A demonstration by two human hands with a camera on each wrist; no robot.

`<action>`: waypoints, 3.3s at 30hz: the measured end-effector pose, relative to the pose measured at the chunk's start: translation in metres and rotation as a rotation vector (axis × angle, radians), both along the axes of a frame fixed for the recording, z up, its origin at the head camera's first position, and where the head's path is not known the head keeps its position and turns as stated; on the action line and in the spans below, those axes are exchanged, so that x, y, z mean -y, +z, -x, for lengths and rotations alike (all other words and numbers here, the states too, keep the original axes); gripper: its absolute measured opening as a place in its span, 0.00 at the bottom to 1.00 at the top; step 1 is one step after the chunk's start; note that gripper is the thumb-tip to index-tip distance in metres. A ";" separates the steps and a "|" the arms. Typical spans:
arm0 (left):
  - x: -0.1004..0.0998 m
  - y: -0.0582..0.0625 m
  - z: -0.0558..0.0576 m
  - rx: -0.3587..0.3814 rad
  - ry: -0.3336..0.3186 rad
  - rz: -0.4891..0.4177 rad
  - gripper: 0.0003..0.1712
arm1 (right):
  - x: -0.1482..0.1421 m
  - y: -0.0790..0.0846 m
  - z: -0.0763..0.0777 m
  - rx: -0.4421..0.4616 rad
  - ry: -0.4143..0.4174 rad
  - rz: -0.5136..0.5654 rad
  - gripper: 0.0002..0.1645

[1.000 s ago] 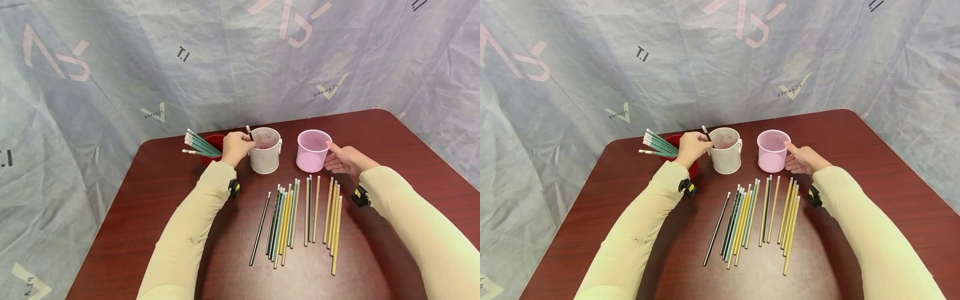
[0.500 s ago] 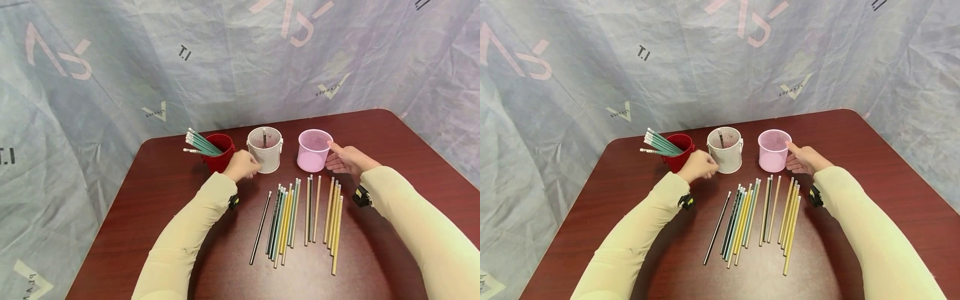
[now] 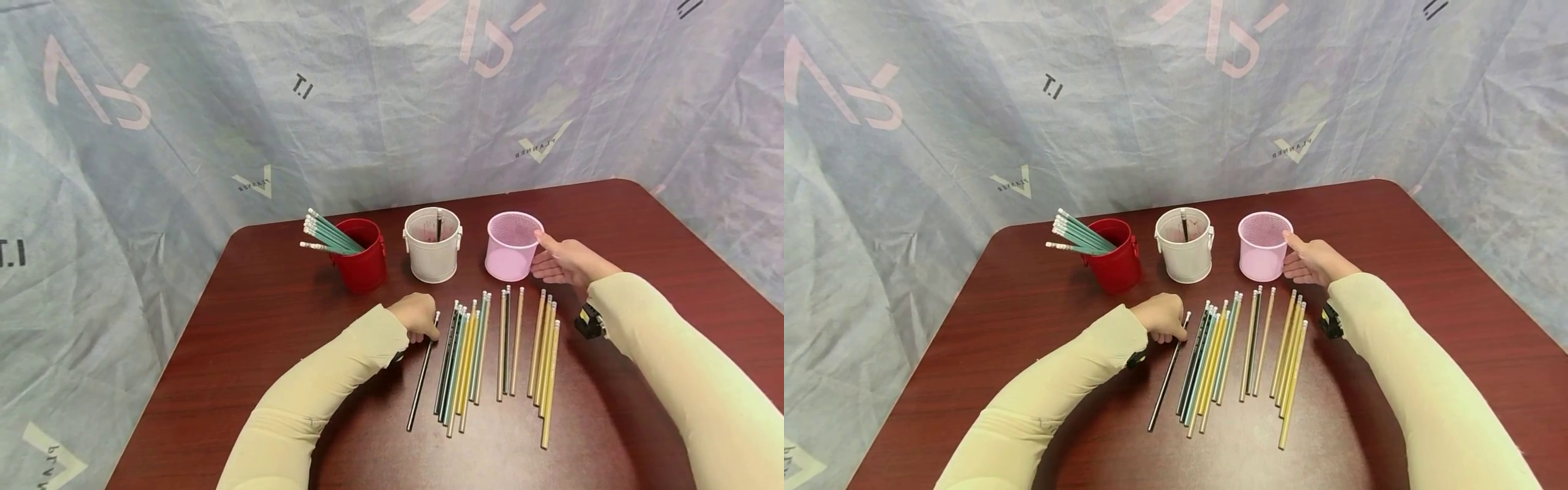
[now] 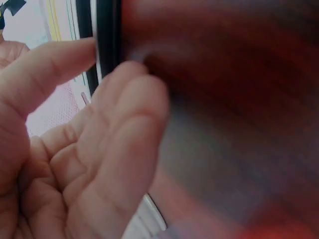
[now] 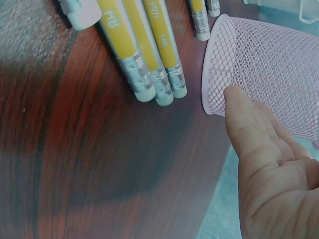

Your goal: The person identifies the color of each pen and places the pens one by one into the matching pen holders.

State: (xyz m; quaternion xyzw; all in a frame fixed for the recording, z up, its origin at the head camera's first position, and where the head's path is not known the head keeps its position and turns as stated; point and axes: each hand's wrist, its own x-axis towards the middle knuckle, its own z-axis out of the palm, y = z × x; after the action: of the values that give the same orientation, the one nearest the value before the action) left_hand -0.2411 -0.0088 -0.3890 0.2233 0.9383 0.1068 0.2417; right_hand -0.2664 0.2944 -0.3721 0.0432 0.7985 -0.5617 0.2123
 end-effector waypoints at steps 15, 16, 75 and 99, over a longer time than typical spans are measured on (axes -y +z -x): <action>0.002 0.021 0.015 -0.026 0.089 -0.298 0.15 | 0.000 0.001 0.003 0.001 0.003 -0.002 0.54; 0.003 0.028 0.017 -0.030 0.104 -0.353 0.13 | 0.000 0.001 0.003 0.003 0.004 0.000 0.54; 0.017 0.087 0.055 -0.663 0.351 -0.670 0.11 | 0.001 -0.002 -0.002 -0.035 -0.016 -0.036 0.53; 0.023 0.060 0.065 -0.534 0.457 -0.637 0.12 | 0.001 -0.004 -0.001 -0.040 -0.022 -0.035 0.53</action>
State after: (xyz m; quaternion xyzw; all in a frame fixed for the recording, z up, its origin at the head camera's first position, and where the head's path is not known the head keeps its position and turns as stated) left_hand -0.3064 -0.0320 -0.3287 0.0936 0.9131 0.3788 -0.1181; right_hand -0.2653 0.2930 -0.3759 0.0442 0.8118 -0.5506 0.1893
